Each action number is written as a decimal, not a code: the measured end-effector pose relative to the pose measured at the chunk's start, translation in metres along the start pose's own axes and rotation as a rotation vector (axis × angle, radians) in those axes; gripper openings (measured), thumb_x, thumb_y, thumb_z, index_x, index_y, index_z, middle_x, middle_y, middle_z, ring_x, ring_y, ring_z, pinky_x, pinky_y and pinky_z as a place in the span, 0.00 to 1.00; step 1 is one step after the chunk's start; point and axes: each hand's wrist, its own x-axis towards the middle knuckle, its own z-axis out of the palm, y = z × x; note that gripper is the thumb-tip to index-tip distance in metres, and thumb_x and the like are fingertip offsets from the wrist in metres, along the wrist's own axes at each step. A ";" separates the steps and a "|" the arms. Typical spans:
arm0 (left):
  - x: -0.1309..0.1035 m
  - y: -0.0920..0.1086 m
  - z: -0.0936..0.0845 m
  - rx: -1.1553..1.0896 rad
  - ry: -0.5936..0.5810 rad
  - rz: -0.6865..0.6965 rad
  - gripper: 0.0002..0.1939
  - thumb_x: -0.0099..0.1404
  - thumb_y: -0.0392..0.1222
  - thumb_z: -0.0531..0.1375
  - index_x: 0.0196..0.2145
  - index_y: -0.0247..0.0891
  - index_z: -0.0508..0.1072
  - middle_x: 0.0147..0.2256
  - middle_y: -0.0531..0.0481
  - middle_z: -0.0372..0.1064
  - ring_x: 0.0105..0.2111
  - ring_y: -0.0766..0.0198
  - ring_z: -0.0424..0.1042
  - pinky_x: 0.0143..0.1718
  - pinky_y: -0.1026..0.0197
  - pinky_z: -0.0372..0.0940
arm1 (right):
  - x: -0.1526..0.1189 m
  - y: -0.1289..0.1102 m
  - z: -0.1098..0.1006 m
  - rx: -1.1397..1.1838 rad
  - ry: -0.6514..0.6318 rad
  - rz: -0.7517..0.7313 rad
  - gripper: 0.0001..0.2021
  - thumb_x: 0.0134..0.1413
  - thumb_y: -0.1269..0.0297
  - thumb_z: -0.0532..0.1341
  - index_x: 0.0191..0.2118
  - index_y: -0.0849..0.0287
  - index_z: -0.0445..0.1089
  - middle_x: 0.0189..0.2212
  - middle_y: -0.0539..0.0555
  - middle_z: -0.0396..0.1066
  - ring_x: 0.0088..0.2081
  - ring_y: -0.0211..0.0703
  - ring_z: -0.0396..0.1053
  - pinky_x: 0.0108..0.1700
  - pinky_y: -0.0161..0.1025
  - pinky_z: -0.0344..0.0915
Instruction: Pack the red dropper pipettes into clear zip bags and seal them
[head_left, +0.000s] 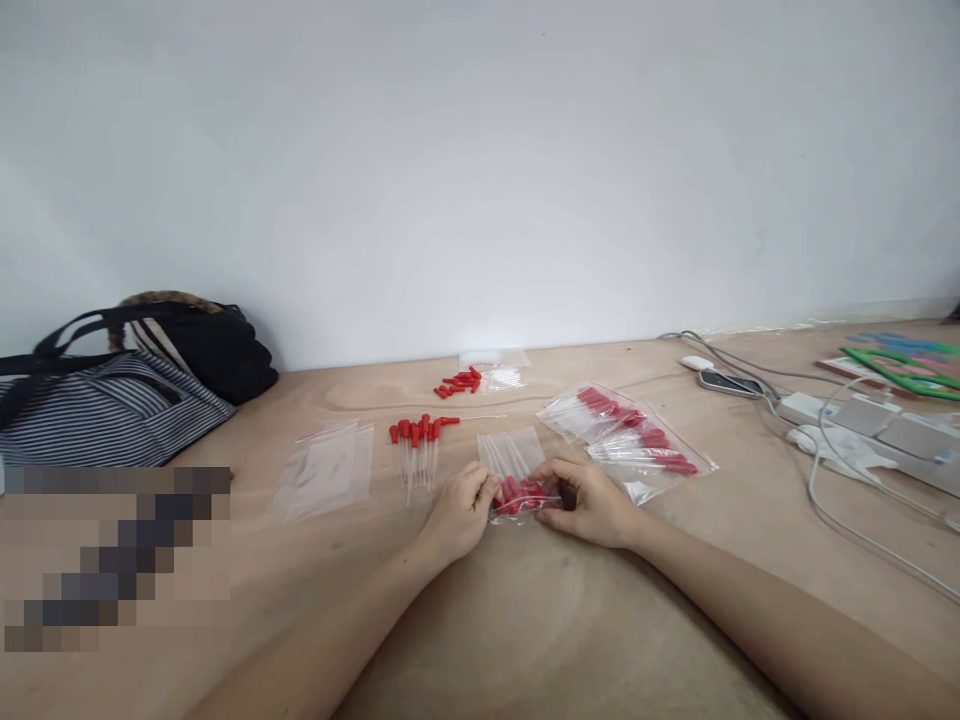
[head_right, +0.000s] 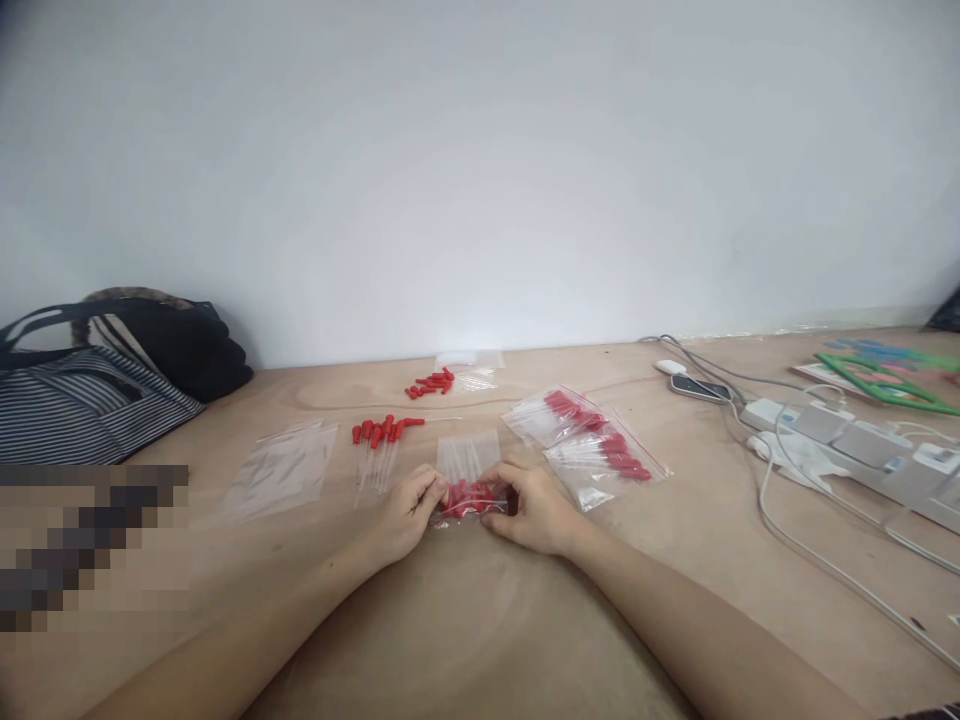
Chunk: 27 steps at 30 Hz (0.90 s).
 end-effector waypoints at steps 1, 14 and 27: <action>-0.001 0.001 -0.002 -0.007 -0.006 0.011 0.16 0.66 0.41 0.45 0.22 0.38 0.62 0.25 0.52 0.61 0.27 0.64 0.64 0.30 0.62 0.60 | 0.000 0.000 0.000 0.009 -0.014 -0.021 0.13 0.42 0.71 0.61 0.39 0.56 0.68 0.34 0.51 0.67 0.30 0.37 0.65 0.30 0.33 0.62; -0.008 -0.001 -0.005 0.014 -0.055 0.147 0.05 0.55 0.32 0.55 0.31 0.39 0.65 0.29 0.53 0.63 0.26 0.67 0.64 0.28 0.65 0.61 | 0.001 -0.001 0.009 -0.303 0.077 -0.082 0.10 0.48 0.66 0.59 0.39 0.57 0.70 0.33 0.52 0.69 0.32 0.39 0.68 0.35 0.35 0.63; -0.007 -0.003 0.000 0.023 -0.044 0.069 0.05 0.57 0.31 0.53 0.27 0.39 0.66 0.24 0.56 0.64 0.24 0.67 0.65 0.26 0.66 0.61 | 0.005 0.001 0.012 -0.454 0.119 -0.062 0.03 0.52 0.66 0.57 0.30 0.58 0.66 0.29 0.51 0.66 0.29 0.38 0.66 0.31 0.33 0.60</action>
